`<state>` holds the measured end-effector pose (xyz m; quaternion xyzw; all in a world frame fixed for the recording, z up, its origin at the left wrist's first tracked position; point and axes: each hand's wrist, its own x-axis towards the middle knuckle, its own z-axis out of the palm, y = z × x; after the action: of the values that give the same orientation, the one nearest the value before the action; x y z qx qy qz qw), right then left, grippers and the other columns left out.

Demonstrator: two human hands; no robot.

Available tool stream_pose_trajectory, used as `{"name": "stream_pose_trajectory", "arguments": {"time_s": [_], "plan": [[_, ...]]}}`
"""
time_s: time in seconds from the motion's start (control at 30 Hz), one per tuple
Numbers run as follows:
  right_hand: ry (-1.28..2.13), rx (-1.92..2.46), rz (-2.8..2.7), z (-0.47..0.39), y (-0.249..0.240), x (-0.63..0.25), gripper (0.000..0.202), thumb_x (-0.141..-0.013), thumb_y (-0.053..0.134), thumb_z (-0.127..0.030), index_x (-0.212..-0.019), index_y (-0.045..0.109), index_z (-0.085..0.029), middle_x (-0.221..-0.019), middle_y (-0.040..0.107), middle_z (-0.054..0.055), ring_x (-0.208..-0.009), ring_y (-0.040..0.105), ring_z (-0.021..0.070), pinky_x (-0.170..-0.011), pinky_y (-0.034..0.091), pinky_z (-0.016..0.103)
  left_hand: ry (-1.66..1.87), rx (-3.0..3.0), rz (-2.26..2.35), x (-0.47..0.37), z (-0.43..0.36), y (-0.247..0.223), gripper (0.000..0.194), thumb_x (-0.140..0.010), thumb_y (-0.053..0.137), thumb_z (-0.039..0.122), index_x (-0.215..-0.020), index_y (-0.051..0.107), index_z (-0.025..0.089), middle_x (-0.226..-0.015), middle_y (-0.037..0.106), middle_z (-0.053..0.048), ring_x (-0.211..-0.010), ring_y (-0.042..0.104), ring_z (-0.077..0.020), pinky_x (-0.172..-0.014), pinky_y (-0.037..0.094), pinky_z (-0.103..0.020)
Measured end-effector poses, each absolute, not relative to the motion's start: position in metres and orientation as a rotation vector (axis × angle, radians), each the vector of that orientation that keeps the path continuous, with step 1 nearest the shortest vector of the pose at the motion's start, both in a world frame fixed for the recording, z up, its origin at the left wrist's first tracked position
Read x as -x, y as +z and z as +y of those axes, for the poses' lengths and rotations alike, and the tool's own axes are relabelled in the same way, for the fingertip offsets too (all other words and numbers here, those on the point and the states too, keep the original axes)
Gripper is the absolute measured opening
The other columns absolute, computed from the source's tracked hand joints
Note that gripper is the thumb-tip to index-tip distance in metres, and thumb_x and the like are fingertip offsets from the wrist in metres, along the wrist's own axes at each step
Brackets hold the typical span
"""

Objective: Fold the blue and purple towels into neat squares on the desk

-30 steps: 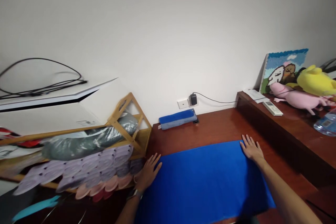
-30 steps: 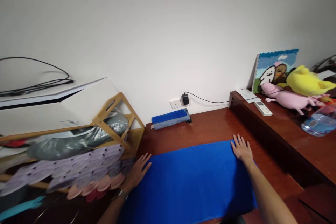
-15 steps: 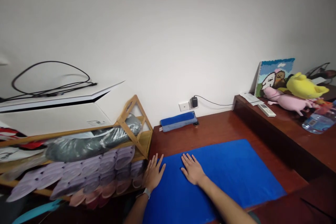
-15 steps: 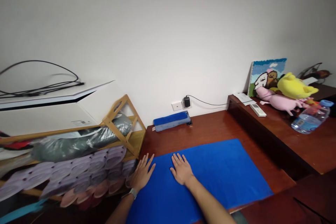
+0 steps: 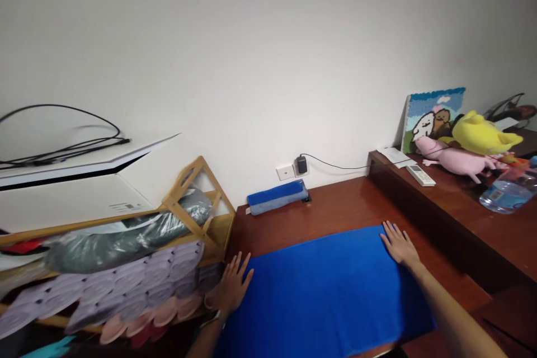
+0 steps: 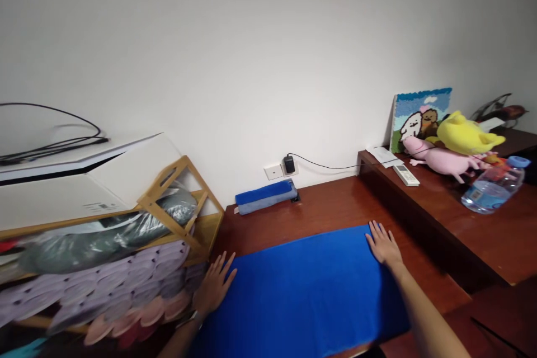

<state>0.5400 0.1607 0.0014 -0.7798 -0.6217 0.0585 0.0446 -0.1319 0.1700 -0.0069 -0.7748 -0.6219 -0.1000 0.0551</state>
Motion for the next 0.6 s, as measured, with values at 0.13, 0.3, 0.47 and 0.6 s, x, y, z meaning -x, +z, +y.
{"name": "stream_pose_trajectory", "arguments": {"time_s": [0.13, 0.3, 0.47, 0.6], "plan": [[0.167, 2.356, -1.899, 0.160, -0.010, -0.542, 0.074, -0.104, 0.014, -0.054, -0.167, 0.020, -0.017, -0.173, 0.022, 0.005, -0.161, 0.014, 0.0253, -0.130, 0.013, 0.050, -0.228, 2.401, -1.909, 0.141, 0.175, -0.005, 0.066, -0.105, 0.032, 0.057, -0.162, 0.038, 0.024, -0.169, 0.037, -0.013, -0.155, 0.035, -0.0313, -0.123, 0.033, -0.054], [0.260, 2.393, -1.885, 0.165, -0.012, -0.549, 0.073, -0.103, 0.016, -0.053, -0.168, 0.020, -0.020, -0.174, 0.021, 0.004, -0.161, 0.013, 0.0247, -0.129, 0.015, 0.051, -0.132, 2.540, -1.874, 0.152, 0.174, 0.004, 0.064, -0.107, 0.029, 0.056, -0.163, 0.035, 0.025, -0.169, 0.037, -0.010, -0.156, 0.033, -0.0276, -0.123, 0.034, -0.049], [0.284, 2.396, -1.939, 0.177, 0.018, -0.519, 0.072, -0.104, 0.020, -0.048, -0.166, 0.027, -0.012, -0.172, 0.026, 0.011, -0.160, 0.019, 0.0287, -0.129, 0.016, 0.053, -0.318, 2.473, -1.857, 0.145, 0.163, 0.005, 0.062, -0.108, 0.030, 0.054, -0.163, 0.034, 0.026, -0.169, 0.038, -0.009, -0.156, 0.034, -0.0259, -0.125, 0.032, -0.049], [0.181, 1.982, -2.178, 0.179, 0.054, -0.394, 0.068, -0.106, 0.020, -0.045, -0.163, 0.032, -0.009, -0.171, 0.029, 0.012, -0.160, 0.020, 0.0284, -0.130, 0.014, 0.049, -0.388, 2.481, -1.890, 0.138, 0.159, 0.005, 0.061, -0.108, 0.032, 0.054, -0.163, 0.035, 0.027, -0.169, 0.037, -0.008, -0.156, 0.034, -0.0264, -0.126, 0.031, -0.049]]}}
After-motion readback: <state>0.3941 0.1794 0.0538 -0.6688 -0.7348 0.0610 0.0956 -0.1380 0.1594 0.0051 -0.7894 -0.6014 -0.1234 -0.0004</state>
